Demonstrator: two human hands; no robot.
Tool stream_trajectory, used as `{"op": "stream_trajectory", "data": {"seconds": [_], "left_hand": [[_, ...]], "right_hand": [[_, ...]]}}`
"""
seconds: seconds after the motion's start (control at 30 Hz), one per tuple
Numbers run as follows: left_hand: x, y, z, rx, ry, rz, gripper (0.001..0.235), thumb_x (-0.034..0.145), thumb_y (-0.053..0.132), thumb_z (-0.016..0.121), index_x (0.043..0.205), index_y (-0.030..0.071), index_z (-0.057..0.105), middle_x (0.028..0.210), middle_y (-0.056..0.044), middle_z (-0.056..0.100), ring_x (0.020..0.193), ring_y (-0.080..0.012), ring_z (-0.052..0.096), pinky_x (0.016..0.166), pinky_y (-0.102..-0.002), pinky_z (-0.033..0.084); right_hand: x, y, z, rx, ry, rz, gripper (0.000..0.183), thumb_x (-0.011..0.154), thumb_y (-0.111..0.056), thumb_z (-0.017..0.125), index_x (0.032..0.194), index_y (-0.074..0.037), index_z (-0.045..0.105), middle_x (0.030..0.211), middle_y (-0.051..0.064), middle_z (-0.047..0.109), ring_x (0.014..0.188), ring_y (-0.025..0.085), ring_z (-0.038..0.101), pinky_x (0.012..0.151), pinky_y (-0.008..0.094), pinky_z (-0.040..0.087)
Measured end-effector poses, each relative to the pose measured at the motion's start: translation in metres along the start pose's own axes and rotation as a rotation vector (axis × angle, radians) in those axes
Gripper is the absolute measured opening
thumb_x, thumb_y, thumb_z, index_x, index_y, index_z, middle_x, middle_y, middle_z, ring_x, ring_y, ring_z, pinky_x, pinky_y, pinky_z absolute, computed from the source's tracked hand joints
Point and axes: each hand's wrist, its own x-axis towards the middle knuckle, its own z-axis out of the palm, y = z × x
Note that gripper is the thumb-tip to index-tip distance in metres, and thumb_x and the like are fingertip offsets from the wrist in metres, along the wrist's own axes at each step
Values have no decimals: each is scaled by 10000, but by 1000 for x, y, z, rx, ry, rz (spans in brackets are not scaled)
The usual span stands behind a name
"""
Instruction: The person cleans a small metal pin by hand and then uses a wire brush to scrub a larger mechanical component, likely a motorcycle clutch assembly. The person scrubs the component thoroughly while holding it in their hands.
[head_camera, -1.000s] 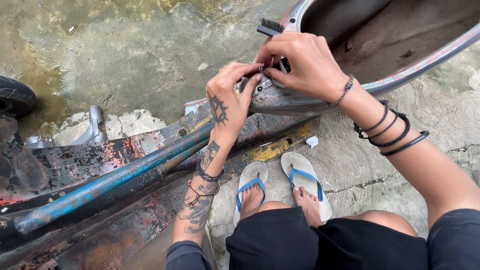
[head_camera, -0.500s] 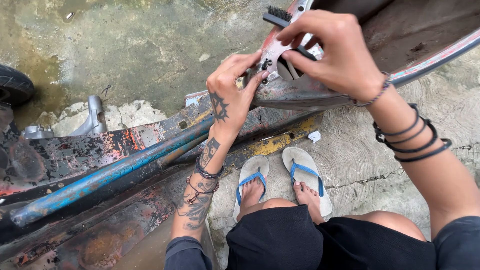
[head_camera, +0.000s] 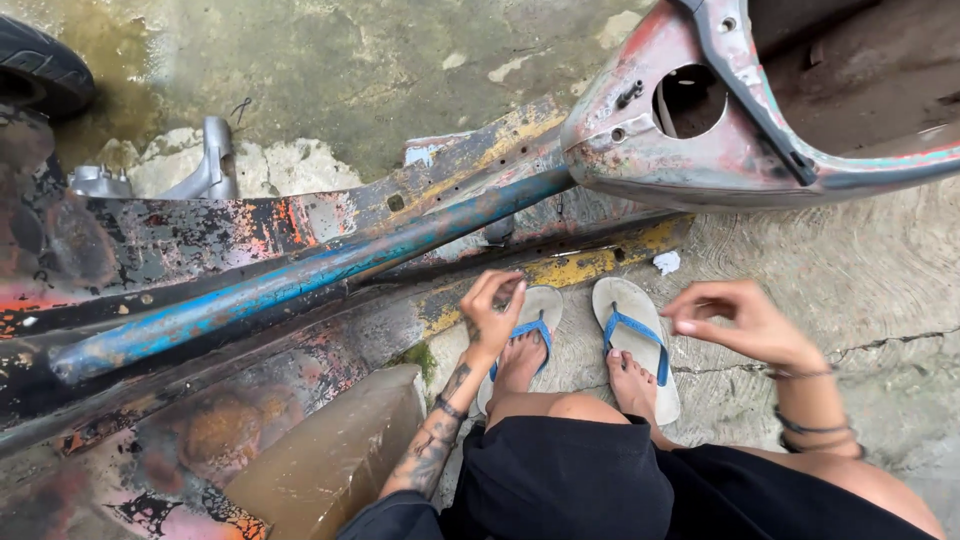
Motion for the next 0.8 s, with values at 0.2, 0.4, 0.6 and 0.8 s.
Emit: {"op": "stream_trajectory", "data": {"seconds": [0.2, 0.4, 0.6, 0.8], "left_hand": [[64, -29, 72, 219, -286, 19, 176, 874, 33, 759, 1030, 51, 680, 907, -123, 690, 851, -328, 715, 694, -434, 621], [61, -152, 186, 501, -582, -246, 408, 1026, 336, 593, 1240, -3, 517, 1270, -219, 545, 1273, -392, 486, 1122, -528, 287], [52, -198, 193, 560, -356, 60, 185, 977, 205, 610, 1069, 46, 634, 836, -162, 645, 724, -360, 637, 591, -458, 500], [57, -176, 175, 267, -267, -27, 111, 874, 43, 652, 876, 72, 545, 721, -102, 542, 652, -300, 566, 604, -427, 441]], "right_hand": [[26, 149, 62, 197, 133, 217, 243, 884, -129, 772, 1052, 48, 773, 818, 166, 766, 780, 212, 696, 641, 328, 580], [-46, 275, 111, 109, 72, 297, 131, 837, -56, 738, 925, -19, 828, 698, 132, 778, 697, 207, 726, 590, 328, 601], [-103, 283, 148, -79, 68, 295, 119, 896, -253, 715, 856, -167, 786, 885, -41, 800, 754, 108, 749, 889, 300, 529], [-132, 262, 144, -114, 7, 527, 431, 968, -470, 528, 777, -140, 729, 730, 6, 732, 625, 139, 654, 673, 281, 475]]}}
